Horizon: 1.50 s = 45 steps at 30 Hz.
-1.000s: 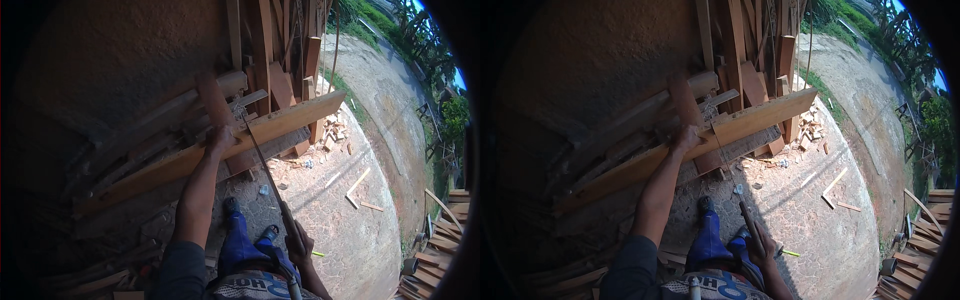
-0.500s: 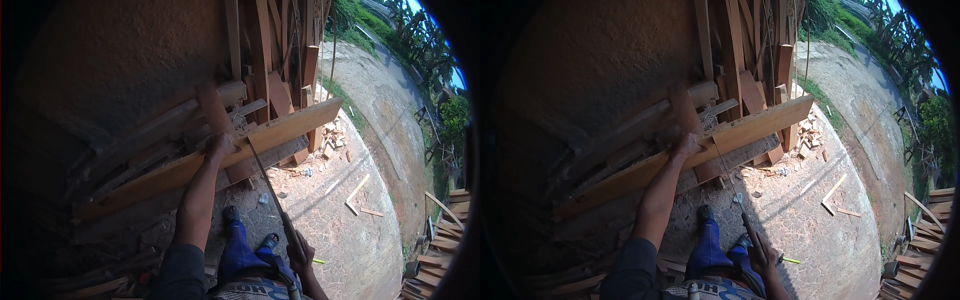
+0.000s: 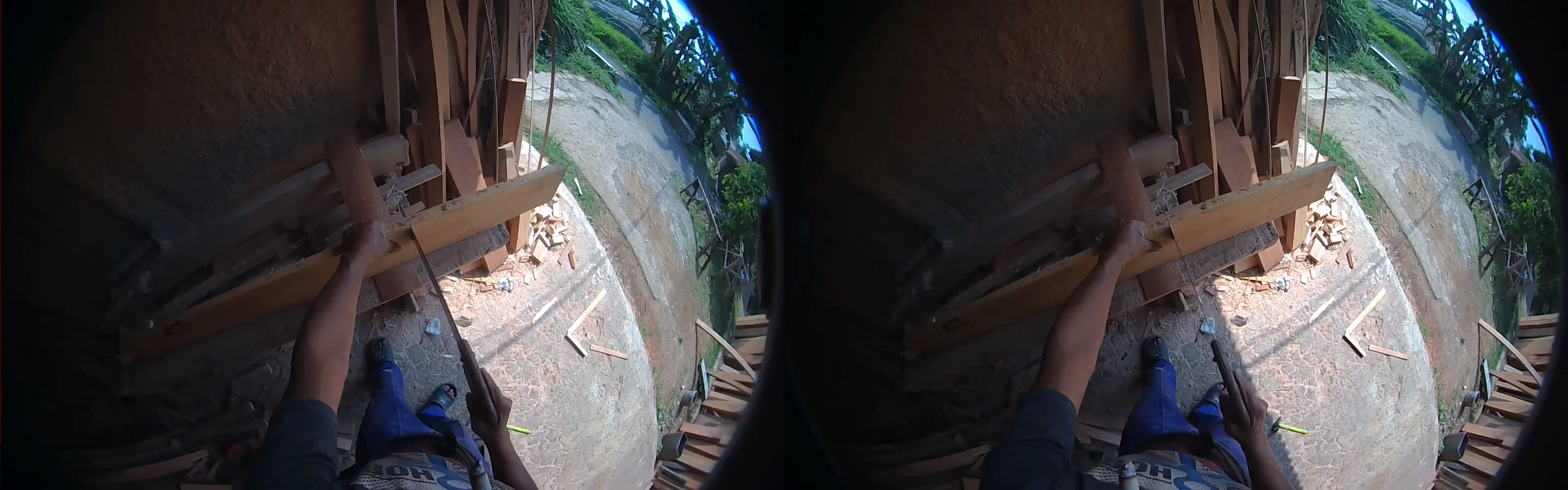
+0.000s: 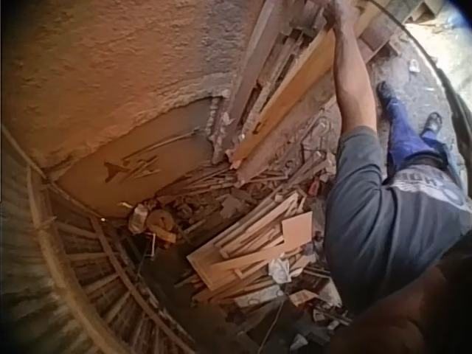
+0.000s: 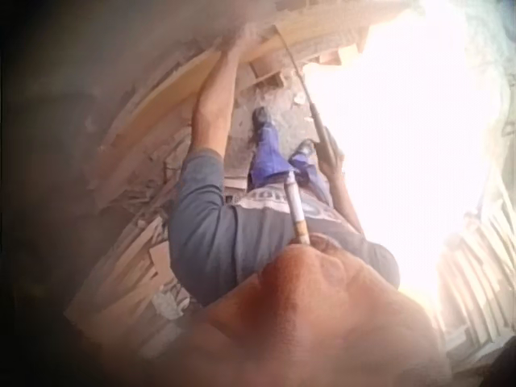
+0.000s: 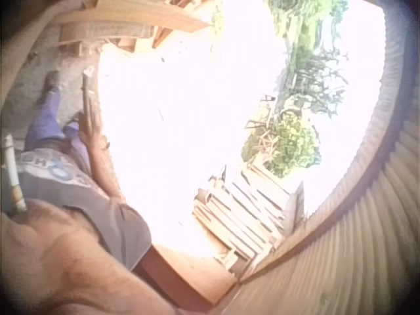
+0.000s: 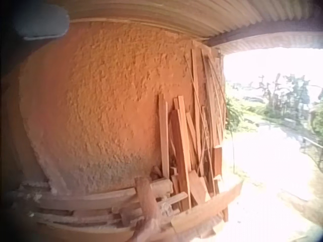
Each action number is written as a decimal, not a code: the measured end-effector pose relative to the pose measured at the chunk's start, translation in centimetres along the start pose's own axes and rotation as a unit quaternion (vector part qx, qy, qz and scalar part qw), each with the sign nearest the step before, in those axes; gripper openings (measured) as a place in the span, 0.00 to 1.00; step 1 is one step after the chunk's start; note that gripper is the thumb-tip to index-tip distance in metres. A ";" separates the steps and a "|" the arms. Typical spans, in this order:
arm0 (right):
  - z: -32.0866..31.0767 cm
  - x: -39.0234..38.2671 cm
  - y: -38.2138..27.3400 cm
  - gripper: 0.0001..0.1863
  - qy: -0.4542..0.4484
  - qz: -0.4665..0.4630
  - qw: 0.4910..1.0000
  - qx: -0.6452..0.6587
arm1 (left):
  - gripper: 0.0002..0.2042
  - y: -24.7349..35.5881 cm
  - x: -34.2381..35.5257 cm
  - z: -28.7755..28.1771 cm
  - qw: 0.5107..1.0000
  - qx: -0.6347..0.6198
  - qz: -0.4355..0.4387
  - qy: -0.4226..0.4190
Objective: The person measures a wooden plank with a tape measure and marks it with a pencil. They then use a hand saw to cut the plank along the marked line. Finally, the person uses a power planer to smooth the surface of the cut wood.
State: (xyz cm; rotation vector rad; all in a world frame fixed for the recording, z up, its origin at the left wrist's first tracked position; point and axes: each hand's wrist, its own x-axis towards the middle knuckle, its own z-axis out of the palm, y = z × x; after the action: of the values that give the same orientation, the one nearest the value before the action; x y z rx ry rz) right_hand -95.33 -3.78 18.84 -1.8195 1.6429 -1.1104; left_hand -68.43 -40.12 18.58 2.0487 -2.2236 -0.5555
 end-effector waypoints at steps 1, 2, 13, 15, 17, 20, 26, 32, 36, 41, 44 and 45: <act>-1.8 -1.8 -1.1 0.32 -0.038 0.019 0.999 -0.029 | 0.28 0.4 -0.2 -0.5 1.000 0.005 -0.004 0.007; -1.6 -1.7 -1.2 0.32 -0.028 0.003 0.998 -0.047 | 0.27 0.9 -0.1 -0.4 1.000 0.011 -0.008 0.007; 6.7 14.0 0.4 0.28 -0.004 0.062 0.988 0.145 | 0.26 -1.0 1.5 1.5 0.998 0.017 0.023 0.056; 1.8 4.7 0.4 0.29 0.000 0.020 0.998 0.056 | 0.26 -0.9 2.2 0.5 0.999 0.004 0.031 0.041; -0.8 0.4 0.7 0.30 -0.021 -0.026 0.999 -0.002 | 0.26 -0.7 1.8 0.5 0.999 -0.001 0.028 0.026; 0.6 2.8 -0.1 0.29 0.002 -0.033 0.999 0.013 | 0.27 0.4 1.5 -0.3 0.999 0.009 0.018 0.049; 10.5 22.3 1.7 0.29 0.050 -0.010 0.990 0.132 | 0.27 1.5 1.8 0.7 0.998 0.014 0.031 0.052; -0.2 0.4 1.0 0.31 -0.019 -0.014 1.000 -0.015 | 0.26 -1.4 1.8 0.4 1.000 -0.020 0.011 0.008; 0.7 2.9 0.4 0.30 0.005 -0.041 0.999 -0.016 | 0.25 1.1 1.2 -0.6 0.999 0.011 0.016 0.045; 9.0 20.5 1.2 0.27 0.012 0.069 0.986 0.148 | 0.24 2.0 1.1 1.5 0.998 0.019 0.027 0.056; 7.8 14.8 1.1 0.29 -0.025 0.067 0.985 0.157 | 0.23 -1.8 1.5 2.2 0.997 -0.008 0.009 0.071; 5.0 9.5 0.8 0.29 -0.028 0.056 0.992 0.114 | 0.24 -1.9 1.7 1.4 0.999 -0.035 0.015 0.029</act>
State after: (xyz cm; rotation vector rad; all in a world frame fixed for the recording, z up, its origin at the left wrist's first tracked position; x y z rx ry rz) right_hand -92.10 -14.01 17.83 -1.5811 1.5000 -1.1361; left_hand -67.23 -41.56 16.35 1.9686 -2.1667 -0.5544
